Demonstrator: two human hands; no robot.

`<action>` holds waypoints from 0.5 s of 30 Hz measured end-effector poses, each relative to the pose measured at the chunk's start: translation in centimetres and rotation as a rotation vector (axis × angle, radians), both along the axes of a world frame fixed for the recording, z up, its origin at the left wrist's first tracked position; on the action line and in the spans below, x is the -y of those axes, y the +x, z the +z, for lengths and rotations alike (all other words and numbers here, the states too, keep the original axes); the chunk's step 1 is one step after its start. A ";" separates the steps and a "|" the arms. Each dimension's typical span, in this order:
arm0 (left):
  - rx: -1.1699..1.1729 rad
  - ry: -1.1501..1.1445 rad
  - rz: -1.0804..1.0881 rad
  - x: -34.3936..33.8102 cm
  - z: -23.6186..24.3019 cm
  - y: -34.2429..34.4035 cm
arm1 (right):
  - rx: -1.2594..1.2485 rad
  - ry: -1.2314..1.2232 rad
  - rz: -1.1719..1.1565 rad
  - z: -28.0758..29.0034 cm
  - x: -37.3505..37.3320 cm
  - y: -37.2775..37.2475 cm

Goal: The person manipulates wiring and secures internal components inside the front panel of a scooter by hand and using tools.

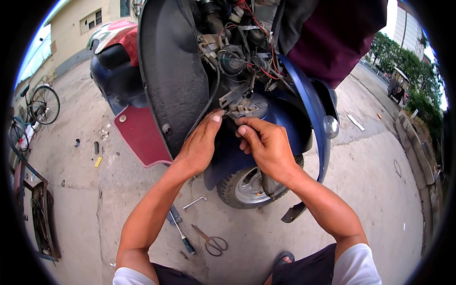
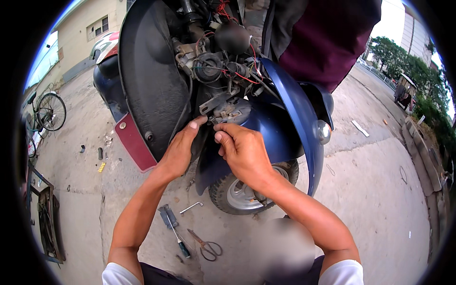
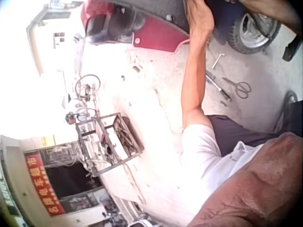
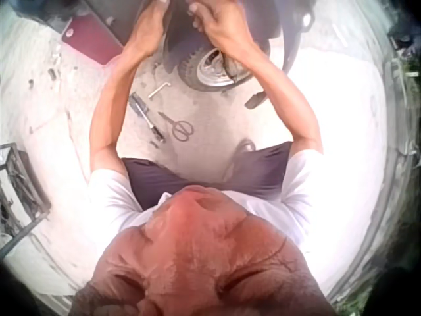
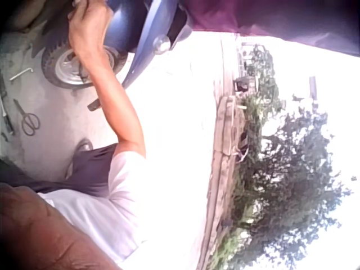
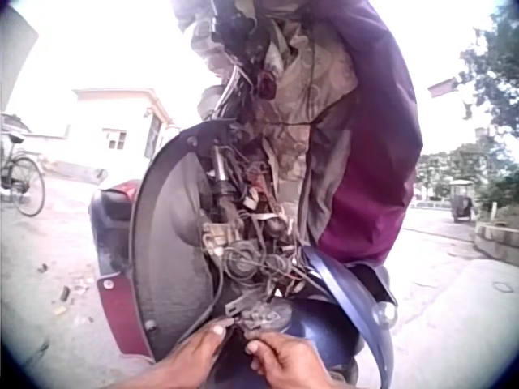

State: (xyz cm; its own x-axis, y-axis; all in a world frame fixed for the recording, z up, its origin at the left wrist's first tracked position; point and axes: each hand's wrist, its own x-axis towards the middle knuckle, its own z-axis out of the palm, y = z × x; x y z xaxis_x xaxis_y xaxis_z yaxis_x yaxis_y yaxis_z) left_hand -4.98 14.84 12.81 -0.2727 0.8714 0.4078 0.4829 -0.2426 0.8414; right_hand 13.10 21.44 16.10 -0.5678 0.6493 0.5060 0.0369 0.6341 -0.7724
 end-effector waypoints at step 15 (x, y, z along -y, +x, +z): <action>0.015 -0.077 -0.040 -1.1 0.7 -0.1 | 0.037 -0.110 0.108 -1.5 1.5 -2.1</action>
State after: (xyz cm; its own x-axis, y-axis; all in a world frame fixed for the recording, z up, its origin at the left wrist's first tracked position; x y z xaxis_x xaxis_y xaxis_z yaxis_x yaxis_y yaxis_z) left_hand -5.09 15.92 13.50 -0.2427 0.9104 0.3351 0.4614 -0.1955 0.8654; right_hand 11.00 19.90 14.58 -0.6543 0.6337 0.4126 0.0026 0.5475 -0.8368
